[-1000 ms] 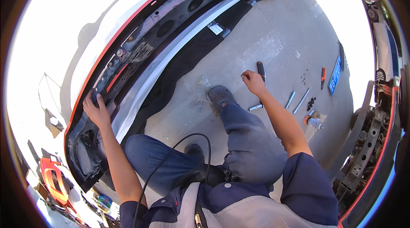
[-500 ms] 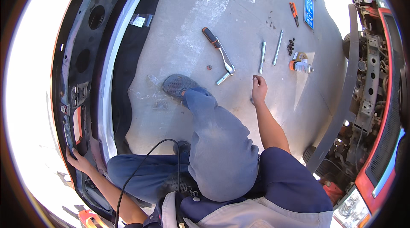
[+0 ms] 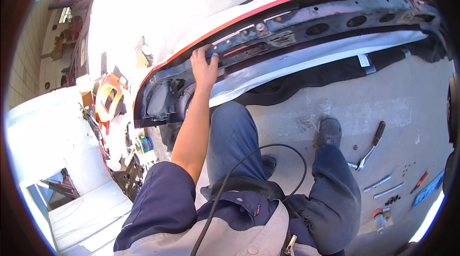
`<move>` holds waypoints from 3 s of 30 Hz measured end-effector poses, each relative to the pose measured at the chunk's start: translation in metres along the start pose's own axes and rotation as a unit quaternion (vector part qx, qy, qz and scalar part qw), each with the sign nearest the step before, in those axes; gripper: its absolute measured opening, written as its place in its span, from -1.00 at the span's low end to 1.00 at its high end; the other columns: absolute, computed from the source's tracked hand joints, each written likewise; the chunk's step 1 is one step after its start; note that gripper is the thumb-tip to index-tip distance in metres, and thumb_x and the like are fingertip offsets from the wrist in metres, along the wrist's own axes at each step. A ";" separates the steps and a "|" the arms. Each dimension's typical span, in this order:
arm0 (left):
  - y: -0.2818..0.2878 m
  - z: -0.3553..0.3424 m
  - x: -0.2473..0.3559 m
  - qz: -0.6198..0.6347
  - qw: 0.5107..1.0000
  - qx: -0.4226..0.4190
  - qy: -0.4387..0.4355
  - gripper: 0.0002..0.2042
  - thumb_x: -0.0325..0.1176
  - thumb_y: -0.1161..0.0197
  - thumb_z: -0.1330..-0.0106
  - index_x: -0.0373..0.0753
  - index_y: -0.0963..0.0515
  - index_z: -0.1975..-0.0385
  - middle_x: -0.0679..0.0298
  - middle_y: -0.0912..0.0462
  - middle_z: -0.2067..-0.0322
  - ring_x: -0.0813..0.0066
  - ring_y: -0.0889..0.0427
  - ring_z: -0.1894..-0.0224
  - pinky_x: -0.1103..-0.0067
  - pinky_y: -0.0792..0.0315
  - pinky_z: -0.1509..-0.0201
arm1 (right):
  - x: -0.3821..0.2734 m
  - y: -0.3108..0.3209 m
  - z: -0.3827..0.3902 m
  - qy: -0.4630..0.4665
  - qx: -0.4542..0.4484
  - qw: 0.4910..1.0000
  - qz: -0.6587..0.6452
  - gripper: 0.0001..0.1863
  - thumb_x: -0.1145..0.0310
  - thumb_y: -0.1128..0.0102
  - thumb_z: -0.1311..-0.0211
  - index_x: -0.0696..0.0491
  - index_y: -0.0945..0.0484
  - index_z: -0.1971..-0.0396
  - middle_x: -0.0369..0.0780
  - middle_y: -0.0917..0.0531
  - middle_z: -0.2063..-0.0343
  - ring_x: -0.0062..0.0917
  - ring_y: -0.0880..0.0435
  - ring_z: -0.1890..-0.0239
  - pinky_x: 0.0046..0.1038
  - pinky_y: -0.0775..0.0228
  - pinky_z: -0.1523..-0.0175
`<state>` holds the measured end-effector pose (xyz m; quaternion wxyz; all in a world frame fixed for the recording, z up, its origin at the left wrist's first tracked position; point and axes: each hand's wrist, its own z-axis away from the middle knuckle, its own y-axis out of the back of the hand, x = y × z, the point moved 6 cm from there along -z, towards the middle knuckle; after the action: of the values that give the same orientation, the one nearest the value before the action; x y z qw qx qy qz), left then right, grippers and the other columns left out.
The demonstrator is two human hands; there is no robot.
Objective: The person uses a wrench and a screwdriver to detach and attach components on a detached car bumper. They align a trim piece and press it into position by hand before securing it.
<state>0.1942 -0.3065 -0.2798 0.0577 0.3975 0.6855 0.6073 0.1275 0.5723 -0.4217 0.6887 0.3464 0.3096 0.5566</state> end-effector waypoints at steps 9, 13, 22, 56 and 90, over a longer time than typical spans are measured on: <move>0.022 0.028 -0.002 0.012 0.994 0.094 0.058 -0.61 -0.28 -0.37 -0.15 -0.25 -0.59 0.01 0.02 -0.53 0.02 -0.07 -0.45 -0.15 0.10 -0.24 -0.41 | -0.351 0.247 -0.119 0.297 0.088 0.931 -0.192 -0.53 0.31 -0.28 -0.31 0.13 -0.43 -0.16 -0.16 -0.61 0.13 -0.37 -0.62 0.09 -0.35 -0.50 -0.03; 0.010 0.018 0.014 0.011 0.986 0.079 0.145 -0.59 -0.27 -0.41 -0.07 -0.22 -0.59 0.05 0.07 -0.54 0.05 0.02 -0.46 -0.19 0.07 -0.17 -0.49 | -0.617 0.289 0.020 0.510 0.008 0.822 -0.253 -0.56 0.31 -0.28 -0.36 0.15 -0.43 -0.15 -0.19 -0.62 0.18 -0.44 -0.63 0.15 -0.40 -0.51 0.01; 0.008 0.017 0.007 0.073 0.982 0.077 0.154 -0.55 -0.24 -0.39 -0.13 -0.24 -0.55 -0.02 0.06 -0.54 -0.01 0.08 -0.42 -0.27 0.11 -0.09 -0.54 | -0.909 0.123 0.396 0.735 -0.221 0.612 -0.191 -0.55 0.26 -0.26 -0.47 0.14 -0.38 -0.20 -0.24 -0.64 0.22 -0.58 -0.66 0.24 -0.51 -0.51 0.08; 0.020 0.027 -0.002 0.152 0.958 0.184 0.162 -0.73 -0.39 -0.08 -0.29 -0.31 -0.64 0.11 0.05 -0.60 0.00 0.10 -0.43 -0.30 0.20 -0.04 -0.58 | -0.941 0.065 0.546 0.830 0.070 0.526 0.170 -0.56 0.31 -0.17 -0.32 0.16 -0.48 -0.14 0.03 -0.69 0.39 -0.15 -0.75 0.25 -0.23 -0.57 0.08; 0.012 0.023 0.002 0.154 0.967 0.122 0.164 -0.67 -0.38 -0.28 -0.12 -0.29 -0.62 0.09 0.05 -0.58 0.01 0.11 -0.43 -0.28 0.18 -0.06 -0.57 | -0.957 0.070 0.520 0.873 0.017 0.476 0.102 -0.69 0.20 -0.19 -0.44 0.18 -0.53 0.14 0.01 -0.69 0.41 -0.13 -0.72 0.29 -0.20 -0.52 0.08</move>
<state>0.2112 -0.2878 -0.2738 -0.1987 0.3970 0.6854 0.5772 0.3303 -0.4253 -0.0296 -0.0053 -0.2778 0.7232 0.6322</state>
